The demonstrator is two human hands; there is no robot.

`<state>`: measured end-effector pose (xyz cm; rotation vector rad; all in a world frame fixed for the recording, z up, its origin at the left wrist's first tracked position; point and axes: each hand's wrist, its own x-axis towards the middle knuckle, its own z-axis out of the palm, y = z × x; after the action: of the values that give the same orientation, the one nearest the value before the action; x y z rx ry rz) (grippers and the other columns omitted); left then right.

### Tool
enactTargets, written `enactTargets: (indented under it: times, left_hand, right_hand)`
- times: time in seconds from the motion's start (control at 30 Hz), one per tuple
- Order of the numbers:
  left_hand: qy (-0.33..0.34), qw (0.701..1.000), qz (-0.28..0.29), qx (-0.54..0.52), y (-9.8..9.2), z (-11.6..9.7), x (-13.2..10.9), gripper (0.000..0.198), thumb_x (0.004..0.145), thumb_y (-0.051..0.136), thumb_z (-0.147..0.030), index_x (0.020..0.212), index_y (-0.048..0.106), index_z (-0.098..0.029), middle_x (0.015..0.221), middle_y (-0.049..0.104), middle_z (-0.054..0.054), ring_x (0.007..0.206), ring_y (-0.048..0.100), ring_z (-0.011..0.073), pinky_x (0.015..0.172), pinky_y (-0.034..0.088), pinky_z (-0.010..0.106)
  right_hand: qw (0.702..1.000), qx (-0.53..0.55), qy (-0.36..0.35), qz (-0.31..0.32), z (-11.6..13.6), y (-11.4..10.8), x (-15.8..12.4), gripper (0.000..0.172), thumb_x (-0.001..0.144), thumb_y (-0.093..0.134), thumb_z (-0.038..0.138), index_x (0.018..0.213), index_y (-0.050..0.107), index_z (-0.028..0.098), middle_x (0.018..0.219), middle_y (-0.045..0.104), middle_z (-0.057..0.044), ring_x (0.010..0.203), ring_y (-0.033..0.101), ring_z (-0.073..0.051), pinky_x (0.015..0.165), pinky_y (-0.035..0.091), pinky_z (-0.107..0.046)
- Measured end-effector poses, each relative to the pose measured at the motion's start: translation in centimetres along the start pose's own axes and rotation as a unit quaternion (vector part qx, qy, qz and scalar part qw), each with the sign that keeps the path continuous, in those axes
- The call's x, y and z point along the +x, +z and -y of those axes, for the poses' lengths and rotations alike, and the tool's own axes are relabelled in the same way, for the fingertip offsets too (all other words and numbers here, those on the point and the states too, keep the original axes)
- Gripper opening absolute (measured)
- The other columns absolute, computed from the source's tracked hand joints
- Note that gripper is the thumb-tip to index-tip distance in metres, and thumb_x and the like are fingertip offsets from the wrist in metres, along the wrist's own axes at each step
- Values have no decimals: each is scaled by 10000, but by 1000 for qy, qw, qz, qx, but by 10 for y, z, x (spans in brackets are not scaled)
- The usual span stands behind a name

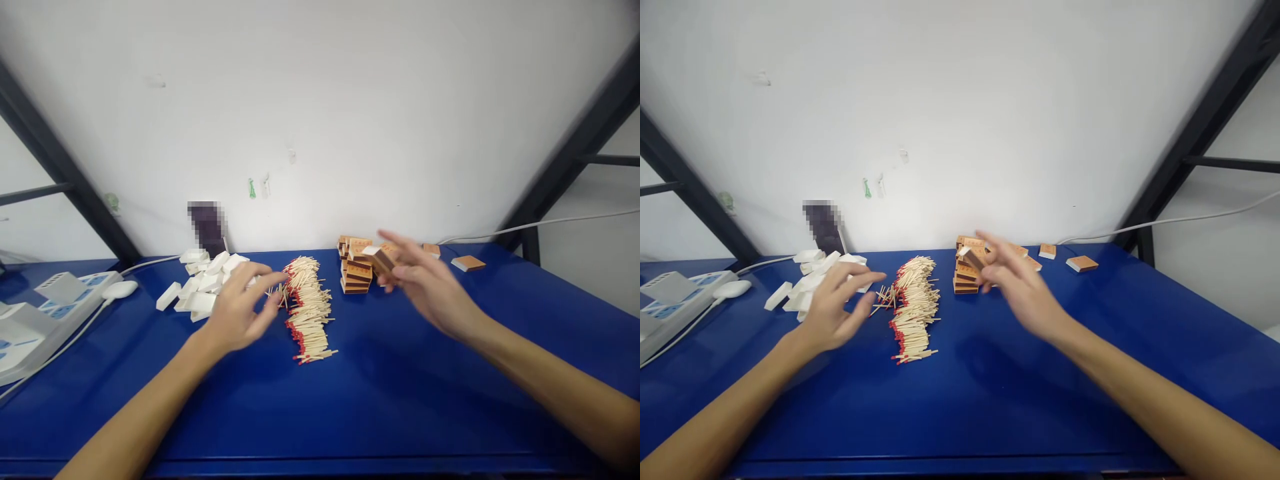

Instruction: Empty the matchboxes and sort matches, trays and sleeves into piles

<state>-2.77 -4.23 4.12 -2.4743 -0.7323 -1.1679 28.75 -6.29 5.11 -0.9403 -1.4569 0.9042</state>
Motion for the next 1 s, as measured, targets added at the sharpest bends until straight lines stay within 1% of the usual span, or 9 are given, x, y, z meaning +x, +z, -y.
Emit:
enactTargets:
  times: [0.03,0.1,0.17,0.23,0.3,0.43,0.57,0.8,1.0]
  left_hand:
    - [21,1000,15,-16,4,-10,1,337,892,534,-146,1223,574,-197,1027,606,92,906,582,218,791,483,373]
    - [45,997,51,-41,12,-26,2,397,885,528,-130,1279,527,-182,1086,611,112,959,589,228,813,490,380]
    - [56,994,72,-57,16,-36,1,436,884,530,-145,1317,492,-178,1140,613,127,997,593,240,830,483,398]
    - [47,994,73,-66,19,-40,0,463,889,536,-171,1345,465,-190,1177,616,131,1010,598,250,846,471,418]
    - [30,994,67,-75,20,-41,-1,480,897,542,-196,1368,450,-208,1186,624,125,1017,602,255,859,460,429]
    - [8,994,67,-87,20,-39,-1,497,918,557,-220,1402,439,-226,1140,658,92,1001,605,235,861,456,407]
    - [8,996,53,-77,22,-40,-1,460,929,565,-201,1377,461,-216,1100,670,78,965,599,216,837,454,380]
    - [8,995,46,-92,21,-42,2,430,917,587,-238,1337,502,-198,1019,691,61,906,606,205,814,445,377]
    - [-85,981,58,-163,18,-38,1,257,979,499,-247,1218,586,-214,1033,712,42,878,615,187,804,452,363]
  right_hand:
    - [996,57,60,45,3,15,-4,459,782,589,274,1241,589,280,921,642,-21,781,653,-188,679,537,-338]
    - [965,155,179,114,9,40,-12,452,797,597,268,1248,571,264,976,672,-42,837,697,-203,731,566,-353]
    - [934,222,237,148,12,57,-17,384,817,614,272,1198,570,267,982,683,-34,825,713,-190,757,573,-339]
    - [914,269,260,158,12,68,-20,259,832,636,279,1084,579,261,1004,683,-15,811,717,-167,799,571,-330]
    - [906,294,267,147,10,73,-20,173,833,666,284,967,563,247,983,680,9,814,716,-154,838,563,-335]
    - [912,295,266,101,3,76,-19,229,811,732,298,858,519,230,857,673,39,802,709,-146,851,546,-333]
    - [911,300,270,80,-3,77,-21,215,806,750,326,855,566,228,892,697,26,804,708,-141,854,550,-323]
    - [912,301,267,85,-8,77,-25,171,806,741,349,833,654,204,921,729,-22,850,703,-159,903,538,-334]
    - [931,275,219,95,-6,78,-21,213,790,755,341,865,606,208,980,739,-34,953,702,-182,981,495,-380]
